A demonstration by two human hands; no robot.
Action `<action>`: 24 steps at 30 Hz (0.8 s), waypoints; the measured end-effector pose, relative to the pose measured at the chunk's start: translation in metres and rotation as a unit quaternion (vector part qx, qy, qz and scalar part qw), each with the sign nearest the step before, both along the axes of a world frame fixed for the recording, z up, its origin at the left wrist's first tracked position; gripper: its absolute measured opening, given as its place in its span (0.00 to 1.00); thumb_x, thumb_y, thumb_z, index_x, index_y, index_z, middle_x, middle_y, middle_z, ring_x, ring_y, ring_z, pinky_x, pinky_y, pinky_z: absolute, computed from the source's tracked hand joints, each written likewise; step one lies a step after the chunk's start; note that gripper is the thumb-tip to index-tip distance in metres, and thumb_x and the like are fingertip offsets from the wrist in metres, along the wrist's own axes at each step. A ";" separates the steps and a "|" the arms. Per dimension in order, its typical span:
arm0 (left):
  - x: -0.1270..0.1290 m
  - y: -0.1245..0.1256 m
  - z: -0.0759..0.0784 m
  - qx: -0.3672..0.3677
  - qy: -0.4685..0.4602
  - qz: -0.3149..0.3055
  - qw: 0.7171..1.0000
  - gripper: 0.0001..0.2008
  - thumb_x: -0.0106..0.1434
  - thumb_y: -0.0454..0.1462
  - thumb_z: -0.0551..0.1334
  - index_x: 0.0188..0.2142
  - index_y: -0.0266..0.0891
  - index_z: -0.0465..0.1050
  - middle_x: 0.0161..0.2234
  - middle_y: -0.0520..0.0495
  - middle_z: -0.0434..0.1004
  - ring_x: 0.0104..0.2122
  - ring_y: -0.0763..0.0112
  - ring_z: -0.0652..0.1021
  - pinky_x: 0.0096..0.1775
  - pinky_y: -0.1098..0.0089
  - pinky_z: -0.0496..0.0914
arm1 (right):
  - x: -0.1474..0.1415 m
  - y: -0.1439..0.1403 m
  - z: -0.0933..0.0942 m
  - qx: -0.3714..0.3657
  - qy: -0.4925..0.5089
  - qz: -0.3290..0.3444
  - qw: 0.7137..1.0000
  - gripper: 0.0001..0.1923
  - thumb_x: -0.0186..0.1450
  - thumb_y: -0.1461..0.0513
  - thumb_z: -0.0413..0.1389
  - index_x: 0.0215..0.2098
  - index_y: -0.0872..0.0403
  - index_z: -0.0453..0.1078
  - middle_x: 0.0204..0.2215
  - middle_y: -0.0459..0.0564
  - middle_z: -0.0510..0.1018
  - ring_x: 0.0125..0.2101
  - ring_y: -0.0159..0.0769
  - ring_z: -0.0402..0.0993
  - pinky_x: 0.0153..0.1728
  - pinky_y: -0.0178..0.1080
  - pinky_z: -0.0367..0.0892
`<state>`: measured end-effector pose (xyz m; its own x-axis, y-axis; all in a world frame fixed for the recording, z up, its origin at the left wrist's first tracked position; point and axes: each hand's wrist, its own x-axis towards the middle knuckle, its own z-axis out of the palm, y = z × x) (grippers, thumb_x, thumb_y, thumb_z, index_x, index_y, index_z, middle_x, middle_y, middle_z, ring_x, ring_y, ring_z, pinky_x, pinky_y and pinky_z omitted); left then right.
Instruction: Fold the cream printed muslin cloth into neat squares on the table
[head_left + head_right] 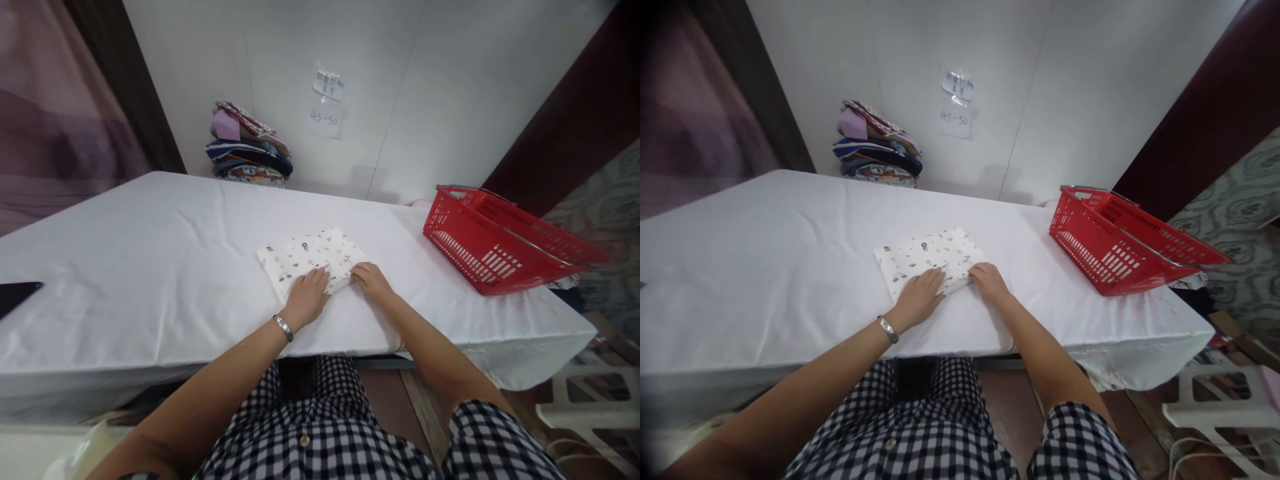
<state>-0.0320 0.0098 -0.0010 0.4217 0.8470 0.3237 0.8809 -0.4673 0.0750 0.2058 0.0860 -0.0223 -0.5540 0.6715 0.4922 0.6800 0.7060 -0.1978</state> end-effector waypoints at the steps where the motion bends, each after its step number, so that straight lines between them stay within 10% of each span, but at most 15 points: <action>1: 0.002 0.000 -0.002 -0.007 0.014 -0.005 1.000 0.23 0.65 0.38 0.55 0.59 0.36 0.59 0.60 0.40 0.61 0.59 0.57 0.63 0.54 0.56 0.61 | 0.000 -0.001 -0.002 0.006 0.008 -0.002 1.000 0.11 0.67 0.64 0.49 0.42 0.53 0.73 0.41 0.54 0.76 0.42 0.40 0.69 0.45 0.43 0.63; 9: 0.000 -0.004 -0.022 0.006 0.029 -0.041 0.999 0.23 0.68 0.34 0.45 0.62 0.39 0.57 0.61 0.43 0.60 0.61 0.60 0.60 0.59 0.53 0.54 | 0.004 0.000 -0.006 -0.007 0.120 -0.027 0.992 0.12 0.66 0.62 0.48 0.38 0.52 0.74 0.38 0.52 0.78 0.41 0.38 0.71 0.46 0.42 0.64; 15: 0.000 -0.004 -0.024 0.013 0.043 -0.042 0.998 0.23 0.68 0.33 0.45 0.62 0.37 0.57 0.62 0.44 0.59 0.62 0.59 0.59 0.59 0.52 0.55 | 0.021 0.033 0.008 -0.157 0.266 -0.244 0.919 0.12 0.58 0.59 0.50 0.34 0.53 0.74 0.36 0.50 0.78 0.40 0.39 0.71 0.43 0.40 0.65; 24: 0.002 -0.004 -0.026 0.021 0.039 -0.040 0.998 0.23 0.68 0.34 0.46 0.62 0.38 0.56 0.62 0.43 0.59 0.62 0.59 0.59 0.59 0.51 0.54 | 0.019 0.044 0.017 -0.271 0.215 -0.305 0.887 0.16 0.52 0.49 0.56 0.21 0.54 0.69 0.21 0.44 0.74 0.26 0.34 0.68 0.27 0.34 0.59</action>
